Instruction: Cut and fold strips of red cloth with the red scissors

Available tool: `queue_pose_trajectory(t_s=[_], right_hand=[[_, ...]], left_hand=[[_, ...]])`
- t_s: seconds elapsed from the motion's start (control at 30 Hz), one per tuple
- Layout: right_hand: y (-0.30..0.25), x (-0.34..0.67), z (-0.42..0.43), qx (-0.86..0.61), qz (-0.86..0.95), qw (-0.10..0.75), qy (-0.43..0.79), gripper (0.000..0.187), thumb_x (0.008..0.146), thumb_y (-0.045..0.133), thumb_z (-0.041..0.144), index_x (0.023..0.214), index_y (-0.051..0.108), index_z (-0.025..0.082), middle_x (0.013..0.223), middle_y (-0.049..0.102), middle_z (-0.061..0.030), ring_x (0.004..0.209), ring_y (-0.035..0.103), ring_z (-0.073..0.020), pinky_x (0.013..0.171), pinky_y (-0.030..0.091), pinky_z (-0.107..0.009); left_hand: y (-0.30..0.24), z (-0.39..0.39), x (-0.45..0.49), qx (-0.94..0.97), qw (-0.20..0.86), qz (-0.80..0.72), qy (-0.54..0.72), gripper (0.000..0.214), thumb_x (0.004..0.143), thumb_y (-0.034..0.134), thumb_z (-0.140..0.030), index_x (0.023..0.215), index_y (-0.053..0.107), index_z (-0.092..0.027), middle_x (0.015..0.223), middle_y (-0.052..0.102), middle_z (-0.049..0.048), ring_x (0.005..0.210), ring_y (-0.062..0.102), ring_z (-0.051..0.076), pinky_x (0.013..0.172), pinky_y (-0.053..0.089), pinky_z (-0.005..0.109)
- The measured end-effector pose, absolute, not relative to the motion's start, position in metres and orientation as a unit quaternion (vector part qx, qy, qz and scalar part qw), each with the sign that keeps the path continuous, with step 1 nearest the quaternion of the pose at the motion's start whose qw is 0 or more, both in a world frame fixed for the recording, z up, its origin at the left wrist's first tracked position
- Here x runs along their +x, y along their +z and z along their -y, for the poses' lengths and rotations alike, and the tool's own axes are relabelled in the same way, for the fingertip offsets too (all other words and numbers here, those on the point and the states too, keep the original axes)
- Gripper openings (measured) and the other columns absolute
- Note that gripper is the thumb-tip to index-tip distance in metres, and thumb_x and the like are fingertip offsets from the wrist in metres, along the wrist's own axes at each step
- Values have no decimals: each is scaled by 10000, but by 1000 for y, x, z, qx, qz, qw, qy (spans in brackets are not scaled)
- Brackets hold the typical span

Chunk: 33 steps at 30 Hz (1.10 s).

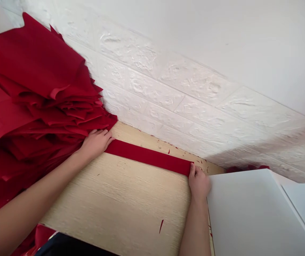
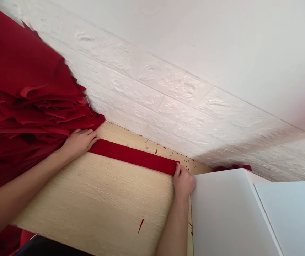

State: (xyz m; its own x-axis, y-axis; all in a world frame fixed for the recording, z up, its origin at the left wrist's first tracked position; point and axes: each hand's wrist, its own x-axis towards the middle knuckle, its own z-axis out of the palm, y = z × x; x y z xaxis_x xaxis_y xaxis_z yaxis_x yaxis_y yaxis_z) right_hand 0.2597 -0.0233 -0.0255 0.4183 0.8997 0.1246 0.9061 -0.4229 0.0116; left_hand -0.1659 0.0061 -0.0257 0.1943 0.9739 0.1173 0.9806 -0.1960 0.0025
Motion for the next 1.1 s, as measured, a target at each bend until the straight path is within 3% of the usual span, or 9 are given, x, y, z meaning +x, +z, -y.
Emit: queue_pose_trajectory(t_s=[0.2, 0.4, 0.5, 0.63, 0.73, 0.83, 0.97, 1.1], right_hand=[[-25, 256, 21, -844, 534, 20, -50, 452, 1016, 401, 415, 927, 766, 163, 878, 749, -145, 684, 623, -211, 566, 269, -295], [-28, 263, 24, -836, 541, 61, -67, 510, 1013, 358, 431, 881, 771, 163, 780, 726, -149, 589, 567, -205, 552, 262, -298], [-30, 260, 26, -820, 554, 100, -99, 594, 1021, 285, 462, 789, 744, 165, 731, 704, -138, 563, 541, -191, 547, 246, -300], [-29, 243, 24, -763, 618, 135, -134, 641, 1037, 225, 470, 721, 689, 160, 722, 684, -128, 639, 561, -191, 585, 281, -292], [-27, 228, 20, -707, 683, 132, -126, 642, 1044, 220, 470, 679, 652, 165, 675, 656, -107, 661, 557, -188, 608, 297, -288], [-25, 219, 17, -676, 715, 134, -117, 652, 1047, 207, 482, 666, 634, 171, 646, 636, -91, 653, 547, -185, 607, 292, -287], [-25, 220, 18, -657, 725, 160, -132, 645, 1051, 211, 478, 636, 604, 179, 615, 607, -77, 632, 531, -179, 600, 289, -286], [-26, 223, 22, -631, 738, 196, -135, 588, 1056, 253, 432, 636, 582, 185, 599, 590, -59, 615, 515, -172, 598, 297, -285]], left_hand=[[-26, -2, -161, -706, 6, 705, -62, 397, 992, 287, -321, 1028, 647, -156, 909, 743, 169, 853, 695, 319, 747, 494, 388], [-16, 10, -163, -691, -32, 703, -164, 366, 985, 330, -411, 1129, 607, -220, 1032, 761, 78, 752, 710, 257, 611, 465, 314], [-2, 31, -169, -671, 4, 708, -221, 351, 979, 359, -457, 1102, 608, -243, 892, 750, 35, 726, 694, 242, 579, 436, 294], [11, 68, -179, -625, 99, 760, -148, 366, 974, 344, -493, 1044, 621, -264, 784, 701, 35, 558, 579, 255, 456, 291, 300], [16, 82, -173, -660, 162, 715, -164, 322, 979, 348, -374, 1004, 645, -251, 1000, 695, 102, 784, 600, 309, 512, 401, 368], [28, 71, -139, -708, 199, 633, -243, 219, 957, 468, -298, 970, 671, -216, 1087, 686, 125, 948, 566, 319, 754, 504, 451], [37, 32, -59, -802, 11, 523, -288, 259, 980, 424, -263, 1024, 665, -180, 1065, 686, 113, 982, 589, 265, 900, 488, 435], [17, -1, 16, -822, -243, 438, -270, 328, 956, 501, -387, 1146, 598, -138, 1172, 658, 178, 1105, 588, 317, 954, 459, 457]])
